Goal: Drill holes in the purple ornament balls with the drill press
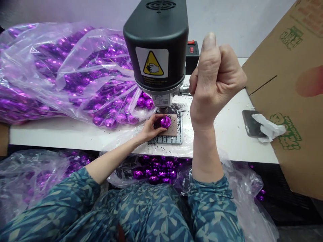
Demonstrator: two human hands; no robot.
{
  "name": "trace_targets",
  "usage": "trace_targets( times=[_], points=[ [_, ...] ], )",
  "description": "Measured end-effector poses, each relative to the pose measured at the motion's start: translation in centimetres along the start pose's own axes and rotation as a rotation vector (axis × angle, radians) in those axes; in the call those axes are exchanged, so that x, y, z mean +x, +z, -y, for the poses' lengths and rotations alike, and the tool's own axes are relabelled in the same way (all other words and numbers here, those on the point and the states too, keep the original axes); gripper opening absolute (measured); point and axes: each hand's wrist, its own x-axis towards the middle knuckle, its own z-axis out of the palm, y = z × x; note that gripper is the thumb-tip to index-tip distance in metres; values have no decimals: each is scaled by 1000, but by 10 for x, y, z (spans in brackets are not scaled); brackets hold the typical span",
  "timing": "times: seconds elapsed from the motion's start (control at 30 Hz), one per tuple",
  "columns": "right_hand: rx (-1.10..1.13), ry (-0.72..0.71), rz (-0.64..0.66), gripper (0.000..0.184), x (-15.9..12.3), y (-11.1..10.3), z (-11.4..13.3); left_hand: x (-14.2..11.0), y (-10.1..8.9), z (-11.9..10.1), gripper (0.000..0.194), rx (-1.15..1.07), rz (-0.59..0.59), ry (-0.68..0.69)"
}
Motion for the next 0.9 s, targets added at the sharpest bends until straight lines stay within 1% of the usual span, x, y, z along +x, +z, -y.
trace_targets(
  times=[0.13, 0.3, 0.4, 0.53, 0.6, 0.7, 0.77, 0.83, 0.9],
  points=[
    [-19, -33, -39, 56, -9, -5, 1, -1, 2, -3, 56, -10, -20, -6],
    [-112, -34, -29, 58, -29, -12, 6, -1, 4, 1, 56, -4, -36, -3],
    [-130, -67, -57, 60, -39, -16, 5, -2, 4, 2, 56, -6, -34, -8],
    [-111, -93, -106, 61, -46, -21, -5, -3, 4, 1, 56, -20, -40, 5],
    [-56, -159, -116, 59, -49, -23, -11, -3, 4, 1, 55, -25, -43, 10],
    [37, -283, -68, 56, -52, -26, -19, -3, 4, 1, 55, -40, -42, 4],
    [56, -327, -68, 56, -54, -28, -25, -3, 5, 1, 56, -57, -41, -2],
    [18, -326, -114, 59, -57, -31, -30, -3, 5, 1, 56, -68, -40, -13],
    [-12, -322, -123, 60, -62, -34, -34, -3, 4, 2, 57, -75, -41, -21]
  ],
)
